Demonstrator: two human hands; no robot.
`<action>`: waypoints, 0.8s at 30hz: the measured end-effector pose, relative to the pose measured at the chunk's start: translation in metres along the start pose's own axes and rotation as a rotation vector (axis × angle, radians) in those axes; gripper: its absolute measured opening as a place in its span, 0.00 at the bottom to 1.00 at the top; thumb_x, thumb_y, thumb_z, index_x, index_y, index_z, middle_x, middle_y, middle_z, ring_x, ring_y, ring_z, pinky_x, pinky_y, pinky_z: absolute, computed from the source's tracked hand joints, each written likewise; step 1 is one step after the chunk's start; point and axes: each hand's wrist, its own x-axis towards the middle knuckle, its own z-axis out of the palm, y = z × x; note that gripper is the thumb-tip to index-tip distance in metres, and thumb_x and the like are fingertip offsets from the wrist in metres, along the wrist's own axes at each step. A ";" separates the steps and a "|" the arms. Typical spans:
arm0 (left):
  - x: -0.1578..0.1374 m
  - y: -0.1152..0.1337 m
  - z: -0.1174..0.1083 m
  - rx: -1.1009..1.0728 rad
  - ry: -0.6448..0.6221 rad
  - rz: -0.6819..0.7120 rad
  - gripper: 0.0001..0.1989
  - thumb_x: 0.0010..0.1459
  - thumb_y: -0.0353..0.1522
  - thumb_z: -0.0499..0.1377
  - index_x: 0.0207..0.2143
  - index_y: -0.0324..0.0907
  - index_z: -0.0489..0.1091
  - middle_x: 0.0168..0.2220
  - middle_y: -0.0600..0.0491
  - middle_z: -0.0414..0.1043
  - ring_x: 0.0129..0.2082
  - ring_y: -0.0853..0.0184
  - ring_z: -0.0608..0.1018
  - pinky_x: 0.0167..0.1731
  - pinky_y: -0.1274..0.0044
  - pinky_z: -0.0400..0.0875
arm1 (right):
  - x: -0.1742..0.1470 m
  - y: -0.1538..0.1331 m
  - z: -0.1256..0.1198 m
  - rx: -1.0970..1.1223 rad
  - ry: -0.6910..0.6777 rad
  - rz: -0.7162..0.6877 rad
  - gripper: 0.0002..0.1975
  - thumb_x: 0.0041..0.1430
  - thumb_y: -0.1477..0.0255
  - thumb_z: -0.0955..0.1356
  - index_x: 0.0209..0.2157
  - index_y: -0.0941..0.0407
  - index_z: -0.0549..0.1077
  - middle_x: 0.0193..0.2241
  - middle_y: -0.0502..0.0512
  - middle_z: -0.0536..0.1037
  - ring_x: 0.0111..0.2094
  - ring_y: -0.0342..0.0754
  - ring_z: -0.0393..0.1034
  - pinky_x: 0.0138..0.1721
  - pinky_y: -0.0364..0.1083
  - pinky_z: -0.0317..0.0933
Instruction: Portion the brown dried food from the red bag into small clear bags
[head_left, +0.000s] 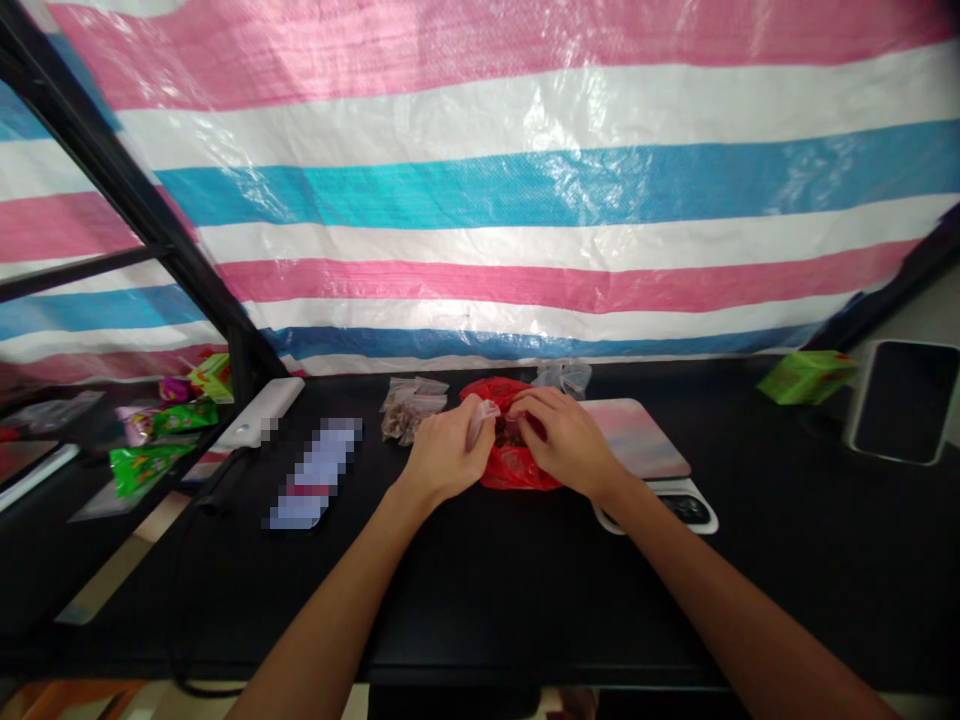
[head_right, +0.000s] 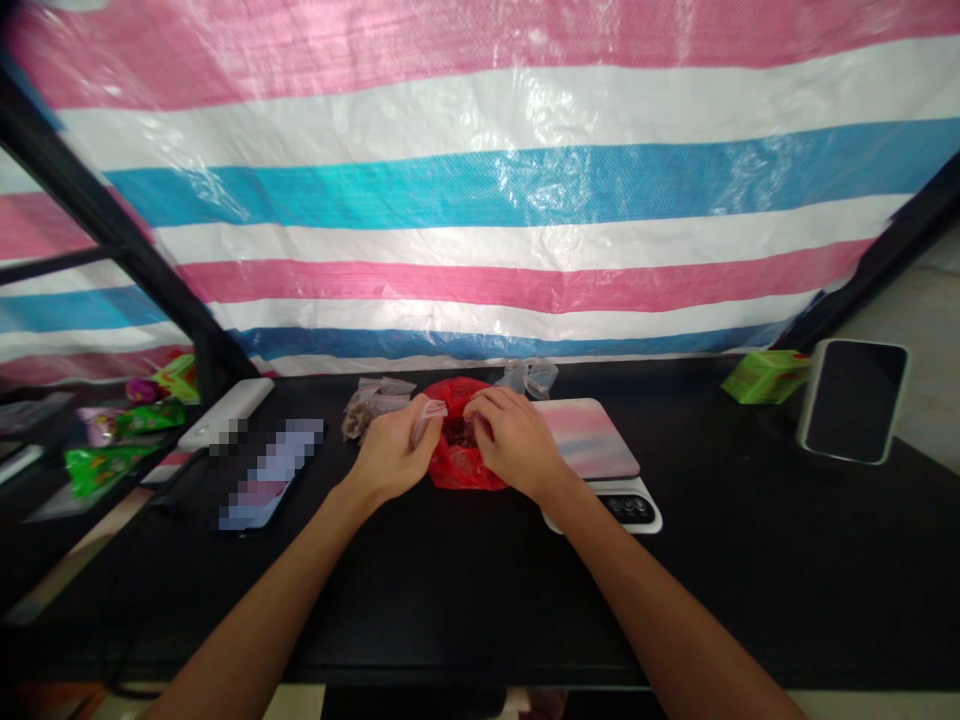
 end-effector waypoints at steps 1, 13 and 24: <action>-0.001 0.004 0.001 0.035 -0.047 -0.008 0.09 0.69 0.39 0.52 0.38 0.47 0.69 0.25 0.52 0.74 0.26 0.57 0.79 0.29 0.73 0.66 | -0.001 0.003 0.001 -0.010 -0.016 0.017 0.08 0.64 0.77 0.67 0.41 0.52 0.75 0.44 0.56 0.80 0.47 0.55 0.72 0.51 0.55 0.64; -0.004 0.003 0.019 -0.064 -0.150 -0.129 0.13 0.56 0.30 0.61 0.41 0.47 0.61 0.31 0.52 0.74 0.30 0.56 0.79 0.30 0.72 0.65 | -0.001 0.008 -0.005 -0.162 -0.103 0.095 0.12 0.65 0.76 0.66 0.48 0.54 0.76 0.44 0.58 0.78 0.46 0.55 0.72 0.48 0.52 0.62; 0.007 -0.014 0.024 -0.306 0.119 -0.375 0.14 0.51 0.25 0.61 0.40 0.44 0.63 0.34 0.53 0.72 0.35 0.61 0.76 0.40 0.70 0.68 | -0.001 0.006 -0.015 -0.149 -0.183 0.156 0.16 0.59 0.79 0.67 0.49 0.56 0.74 0.45 0.58 0.78 0.47 0.54 0.72 0.51 0.49 0.62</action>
